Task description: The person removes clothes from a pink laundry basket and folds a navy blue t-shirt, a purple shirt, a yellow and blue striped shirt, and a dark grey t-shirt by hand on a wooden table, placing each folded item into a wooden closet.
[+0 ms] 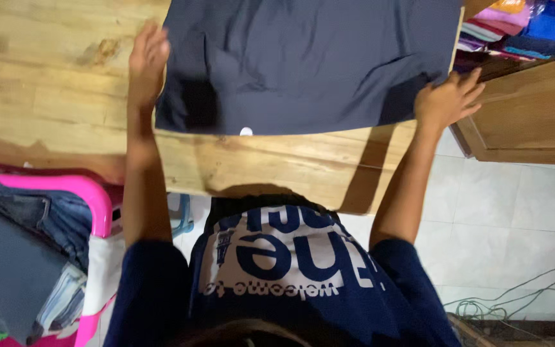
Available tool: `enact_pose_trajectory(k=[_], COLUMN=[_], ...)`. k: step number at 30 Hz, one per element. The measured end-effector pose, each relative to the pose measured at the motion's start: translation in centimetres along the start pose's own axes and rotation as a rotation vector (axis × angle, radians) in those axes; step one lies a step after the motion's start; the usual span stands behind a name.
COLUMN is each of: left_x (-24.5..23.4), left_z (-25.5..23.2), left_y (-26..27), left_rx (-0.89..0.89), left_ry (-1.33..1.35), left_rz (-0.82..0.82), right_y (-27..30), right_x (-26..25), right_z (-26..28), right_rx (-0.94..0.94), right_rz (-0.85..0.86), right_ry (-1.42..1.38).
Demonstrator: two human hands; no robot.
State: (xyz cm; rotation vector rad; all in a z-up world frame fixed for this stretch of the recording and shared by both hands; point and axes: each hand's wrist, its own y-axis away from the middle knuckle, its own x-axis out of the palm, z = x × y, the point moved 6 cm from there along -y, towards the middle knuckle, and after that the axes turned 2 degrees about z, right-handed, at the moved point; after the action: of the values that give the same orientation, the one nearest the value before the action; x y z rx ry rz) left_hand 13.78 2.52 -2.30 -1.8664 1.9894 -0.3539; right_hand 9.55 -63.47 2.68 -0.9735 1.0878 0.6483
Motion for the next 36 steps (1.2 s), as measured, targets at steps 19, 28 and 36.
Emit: enact_pose_trajectory(k=[19, 28, 36], left_x=[-4.7, -8.9, -9.0], left_z=[0.2, 0.5, 1.6], left_y=[15.2, 15.9, 17.1], left_rx=[-0.482, -0.364, -0.476], left_ry=[-0.215, -0.644, -0.405], left_rz=[-0.38, -0.331, -0.505], right_y=[2.0, 0.5, -1.7], right_x=[8.0, 3.9, 7.0], right_z=[-11.1, 1.9, -1.2], right_rx=[0.057, -0.488, -0.313], right_rz=[-0.082, 0.215, 0.489], right_ry=[-0.674, -0.424, -0.743])
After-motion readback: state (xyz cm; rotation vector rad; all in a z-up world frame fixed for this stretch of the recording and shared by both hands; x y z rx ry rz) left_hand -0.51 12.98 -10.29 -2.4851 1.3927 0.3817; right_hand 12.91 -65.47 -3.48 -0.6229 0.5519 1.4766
